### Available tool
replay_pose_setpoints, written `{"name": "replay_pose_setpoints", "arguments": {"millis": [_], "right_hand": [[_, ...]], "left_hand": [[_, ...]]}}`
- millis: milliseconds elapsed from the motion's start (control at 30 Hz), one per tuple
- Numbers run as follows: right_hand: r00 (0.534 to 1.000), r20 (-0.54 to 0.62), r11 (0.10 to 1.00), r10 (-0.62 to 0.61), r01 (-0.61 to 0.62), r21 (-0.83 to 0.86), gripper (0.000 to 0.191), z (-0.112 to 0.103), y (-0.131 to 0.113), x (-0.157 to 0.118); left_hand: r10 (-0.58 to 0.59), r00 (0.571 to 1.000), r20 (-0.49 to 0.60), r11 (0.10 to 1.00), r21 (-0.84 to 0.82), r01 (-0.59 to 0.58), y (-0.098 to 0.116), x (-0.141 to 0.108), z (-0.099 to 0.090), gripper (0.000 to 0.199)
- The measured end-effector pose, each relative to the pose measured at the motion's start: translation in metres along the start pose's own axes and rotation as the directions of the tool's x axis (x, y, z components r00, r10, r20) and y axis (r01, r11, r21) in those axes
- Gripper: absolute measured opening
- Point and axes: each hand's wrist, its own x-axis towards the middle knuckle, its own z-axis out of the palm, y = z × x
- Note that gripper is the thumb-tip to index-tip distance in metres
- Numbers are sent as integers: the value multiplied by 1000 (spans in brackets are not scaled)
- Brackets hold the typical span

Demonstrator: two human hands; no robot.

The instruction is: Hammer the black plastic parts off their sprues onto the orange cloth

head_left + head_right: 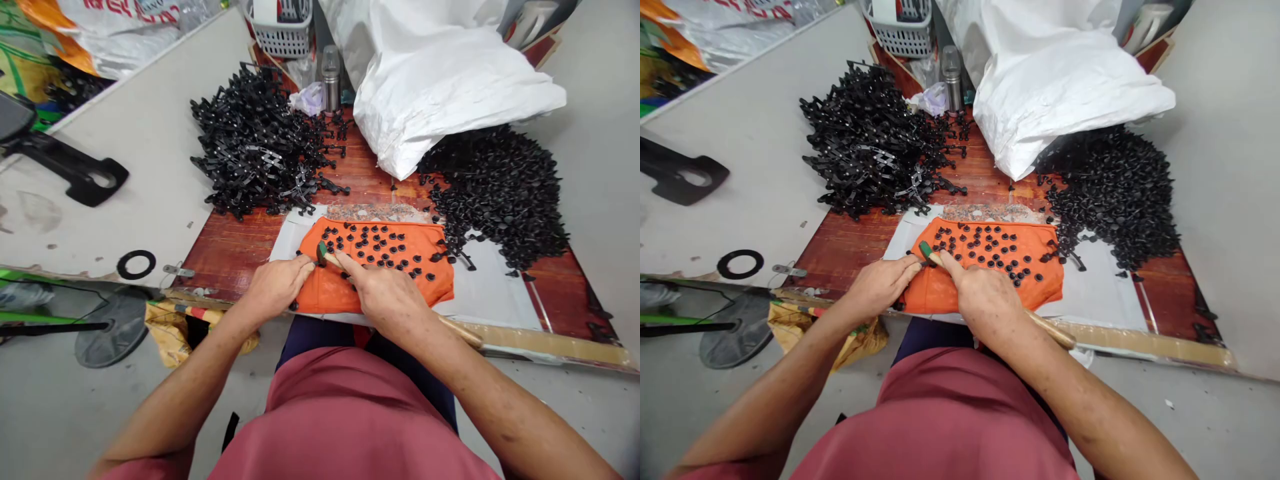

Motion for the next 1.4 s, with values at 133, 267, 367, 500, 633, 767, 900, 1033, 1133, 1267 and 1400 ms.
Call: {"name": "replay_pose_setpoints", "arguments": {"millis": [133,267,367,500,633,767,900,1033,1133,1267,1400], "right_hand": [[1000,4,1000,-11,11,13,69,-4,8,7],[998,-40,999,-43,44,13,61,-6,11,10],[999,-25,999,-45,46,18,60,-9,8,10],[999,-43,997,-29,32,67,61,-13,8,4],[976,-209,944,57,15,330,60,-10,19,-16],[959,-276,839,66,96,536,60,3,30,-38],[967,-249,800,61,102,592,58,19,36,-53],[972,-216,804,93,54,592,56,26,38,-59],[976,-200,803,90,47,594,57,21,37,-58],[978,-198,786,65,73,614,55,14,34,-53],[982,-168,783,86,37,621,55,19,35,-51]], "left_hand": [[248,960,-128,968,77,-240,-35,-6,-30,42],[646,763,-3,762,71,-644,-45,-2,-43,42],[724,685,82,677,102,-729,-37,6,-34,36],[665,741,89,721,178,-669,-33,6,-20,19],[448,878,-169,894,121,-432,-37,-9,-19,26],[164,920,-357,979,-55,-196,-36,-5,-19,32],[-23,959,-281,931,-356,-82,-31,21,-10,36],[-27,964,-264,971,-237,-38,-24,35,-4,38],[40,963,-265,994,-85,-65,-20,33,-4,37],[96,976,-195,919,-359,-162,-21,26,-2,49],[36,985,-170,764,-631,-137,-24,18,-5,51]]}}
